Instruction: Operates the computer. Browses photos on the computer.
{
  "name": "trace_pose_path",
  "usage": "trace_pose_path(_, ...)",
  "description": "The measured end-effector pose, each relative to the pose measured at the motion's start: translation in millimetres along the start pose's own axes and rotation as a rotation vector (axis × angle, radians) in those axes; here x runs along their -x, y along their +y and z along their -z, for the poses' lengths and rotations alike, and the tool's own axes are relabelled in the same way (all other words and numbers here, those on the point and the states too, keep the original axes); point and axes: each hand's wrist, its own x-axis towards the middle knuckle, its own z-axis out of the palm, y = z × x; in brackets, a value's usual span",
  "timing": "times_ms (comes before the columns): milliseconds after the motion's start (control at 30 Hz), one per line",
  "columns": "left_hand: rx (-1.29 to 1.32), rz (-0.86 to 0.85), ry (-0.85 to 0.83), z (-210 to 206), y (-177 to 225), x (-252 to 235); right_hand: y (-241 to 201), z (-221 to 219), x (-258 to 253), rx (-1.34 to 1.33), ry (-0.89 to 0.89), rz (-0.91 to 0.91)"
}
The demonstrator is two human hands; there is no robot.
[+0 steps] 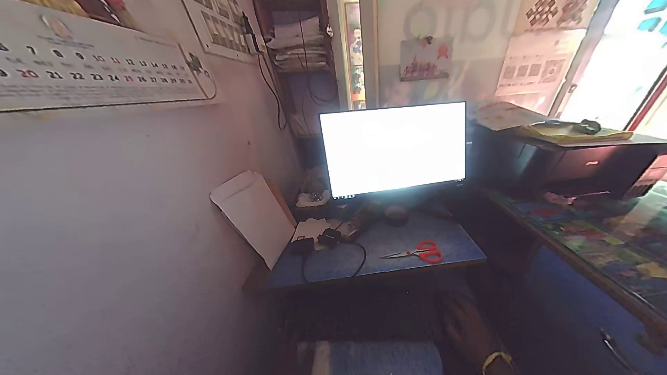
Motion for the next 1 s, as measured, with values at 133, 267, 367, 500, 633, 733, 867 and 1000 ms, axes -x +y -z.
trace_pose_path(133, -0.018, -0.051, 0.102, -22.0, -20.7, -4.3, 0.4, -0.6, 0.3, 0.012, -0.002, 0.0)
trace_pose_path(267, -0.034, -0.051, 0.1, -24.3, -24.5, -6.0, 1.4, -2.5, -0.2, 0.007, 0.016, 0.005)
trace_pose_path(367, -0.013, -0.023, 0.056, -17.3, -15.5, -6.1, 5.9, -8.0, 0.4, 0.013, 0.028, 0.003)
trace_pose_path(500, -0.004, -0.043, 0.107, -25.8, -23.7, -4.2, 4.7, -6.6, 0.5, 0.003, -0.019, -0.033)
trace_pose_path(633, 0.008, -0.03, 0.059, -15.1, -12.4, -2.9, 3.4, -4.6, 1.3, 0.006, -0.02, -0.028)
trace_pose_path(733, -0.002, -0.013, 0.064, -17.9, -9.8, -1.8, 2.4, -1.3, 2.1, -0.01, -0.042, -0.026)
trace_pose_path(867, -0.031, 0.092, -0.04, -13.8, -5.3, -8.2, 2.8, 0.3, 2.8, 0.006, -0.054, -0.026)
trace_pose_path(1000, -0.056, 0.069, -0.03, -13.0, -6.9, -4.9, 2.1, -0.6, -1.0, 0.037, -0.075, -0.035)
